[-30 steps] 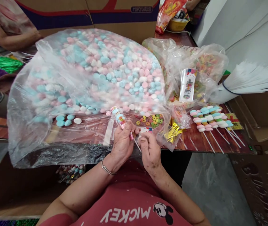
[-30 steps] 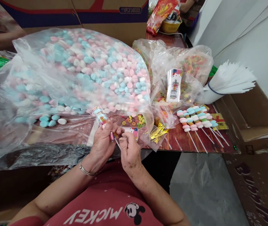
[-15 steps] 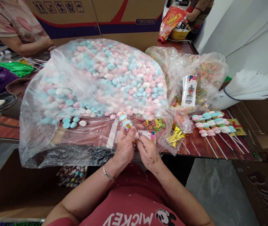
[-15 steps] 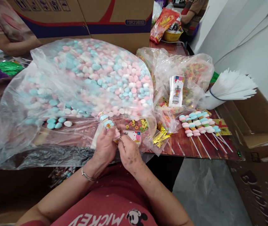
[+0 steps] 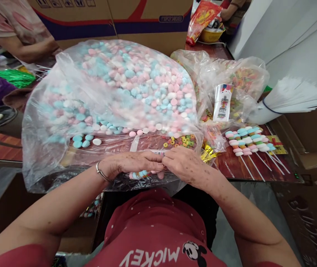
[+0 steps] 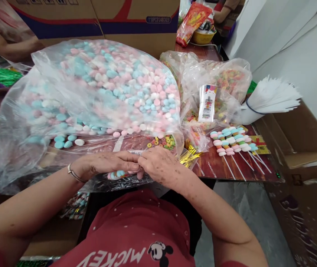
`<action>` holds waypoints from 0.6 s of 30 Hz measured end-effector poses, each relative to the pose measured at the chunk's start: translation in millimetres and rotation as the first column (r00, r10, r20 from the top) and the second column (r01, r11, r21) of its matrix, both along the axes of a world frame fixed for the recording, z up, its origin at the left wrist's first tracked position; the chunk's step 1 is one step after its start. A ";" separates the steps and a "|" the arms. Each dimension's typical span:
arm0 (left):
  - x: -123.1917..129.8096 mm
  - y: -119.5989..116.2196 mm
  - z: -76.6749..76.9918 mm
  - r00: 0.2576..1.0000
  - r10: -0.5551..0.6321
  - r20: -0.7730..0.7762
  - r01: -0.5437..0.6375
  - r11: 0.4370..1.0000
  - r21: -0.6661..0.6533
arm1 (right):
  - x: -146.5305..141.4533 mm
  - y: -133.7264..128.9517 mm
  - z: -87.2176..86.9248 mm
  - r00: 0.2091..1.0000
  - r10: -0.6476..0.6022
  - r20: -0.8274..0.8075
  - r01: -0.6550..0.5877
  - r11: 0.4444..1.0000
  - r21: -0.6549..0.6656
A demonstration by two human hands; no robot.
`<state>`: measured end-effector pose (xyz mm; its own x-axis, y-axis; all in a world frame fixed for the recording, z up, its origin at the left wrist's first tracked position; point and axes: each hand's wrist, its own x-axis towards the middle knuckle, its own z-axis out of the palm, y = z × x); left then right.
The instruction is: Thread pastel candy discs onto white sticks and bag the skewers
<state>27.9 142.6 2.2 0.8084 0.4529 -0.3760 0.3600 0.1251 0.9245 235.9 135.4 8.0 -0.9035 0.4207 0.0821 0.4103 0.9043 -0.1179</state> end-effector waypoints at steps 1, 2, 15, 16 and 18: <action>0.0 1.0 -5.2 1.000 0.001 0.030 0.001 0.999 -0.037 | -0.9 -0.5 1.9 1.000 0.022 -0.004 -0.022 1.000 0.013; 0.1 0.6 -9.6 0.998 0.016 0.060 -0.011 0.997 -0.080 | -1.3 -0.8 2.9 0.999 0.042 -0.011 -0.041 0.999 0.028; 5.1 -26.6 -28.6 0.885 0.425 0.188 -0.273 0.802 -0.531 | 6.8 -12.5 -7.4 0.963 0.111 -0.245 -0.026 0.945 0.326; 5.3 -28.1 -29.9 0.892 0.411 0.189 -0.247 0.792 -0.559 | 6.7 -17.3 -10.3 0.962 0.123 -0.244 -0.035 0.941 0.337; 5.9 -30.9 -30.1 0.924 0.333 0.186 -0.167 0.791 -0.589 | 6.8 -25.9 -16.0 0.955 0.137 -0.264 -0.036 0.934 0.356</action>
